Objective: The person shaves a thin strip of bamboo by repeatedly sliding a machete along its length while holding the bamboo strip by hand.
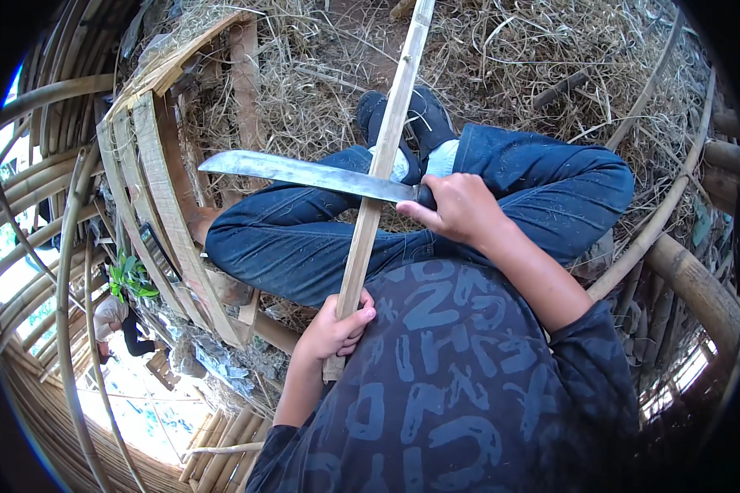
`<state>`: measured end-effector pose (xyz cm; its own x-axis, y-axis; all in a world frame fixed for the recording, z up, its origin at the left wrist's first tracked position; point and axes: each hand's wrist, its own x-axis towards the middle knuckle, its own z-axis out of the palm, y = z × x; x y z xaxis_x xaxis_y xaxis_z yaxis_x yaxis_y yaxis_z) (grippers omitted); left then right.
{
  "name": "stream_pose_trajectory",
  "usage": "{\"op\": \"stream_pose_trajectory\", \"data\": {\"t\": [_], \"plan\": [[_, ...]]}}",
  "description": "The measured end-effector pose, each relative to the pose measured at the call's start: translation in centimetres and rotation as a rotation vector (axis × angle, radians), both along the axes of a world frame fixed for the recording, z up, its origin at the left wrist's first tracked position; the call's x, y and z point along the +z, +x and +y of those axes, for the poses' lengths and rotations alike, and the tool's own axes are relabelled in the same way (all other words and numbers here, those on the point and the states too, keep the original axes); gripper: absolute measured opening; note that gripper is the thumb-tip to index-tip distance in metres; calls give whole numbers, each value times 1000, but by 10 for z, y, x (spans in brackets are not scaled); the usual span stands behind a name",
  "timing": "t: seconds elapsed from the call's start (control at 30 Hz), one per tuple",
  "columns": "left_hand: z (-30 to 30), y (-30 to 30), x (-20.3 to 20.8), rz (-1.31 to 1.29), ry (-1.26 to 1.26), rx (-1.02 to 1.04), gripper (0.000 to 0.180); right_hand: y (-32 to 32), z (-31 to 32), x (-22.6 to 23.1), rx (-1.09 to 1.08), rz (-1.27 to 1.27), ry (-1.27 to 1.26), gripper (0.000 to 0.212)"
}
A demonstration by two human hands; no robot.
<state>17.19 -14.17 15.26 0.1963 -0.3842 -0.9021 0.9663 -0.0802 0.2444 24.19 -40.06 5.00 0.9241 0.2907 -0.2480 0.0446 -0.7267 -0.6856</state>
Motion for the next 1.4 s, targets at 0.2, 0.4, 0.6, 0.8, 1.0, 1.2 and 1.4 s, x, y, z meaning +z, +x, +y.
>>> {"op": "stream_pose_trajectory", "data": {"t": [0.2,0.4,0.6,0.8,1.0,1.2,1.4], "plan": [[-1,-2,2,-3,11,21,16,39,-32,-25,-33,-77,-105,64],[-1,1,2,1,-21,10,16,79,-100,-46,-233,144,-166,73],[1,-1,-1,4,6,-2,19,57,-65,-13,-99,175,-126,71],[5,1,-6,7,0,3,18,33,-26,-22,12,153,-38,72],[8,5,-7,9,-3,22,20,59,-33,-20,152,101,-163,74],[7,3,-7,37,-48,44,18,89,-91,-48,-271,277,-151,74],[12,5,-9,35,-46,24,19,97,-91,-36,-230,178,-264,75]]}}
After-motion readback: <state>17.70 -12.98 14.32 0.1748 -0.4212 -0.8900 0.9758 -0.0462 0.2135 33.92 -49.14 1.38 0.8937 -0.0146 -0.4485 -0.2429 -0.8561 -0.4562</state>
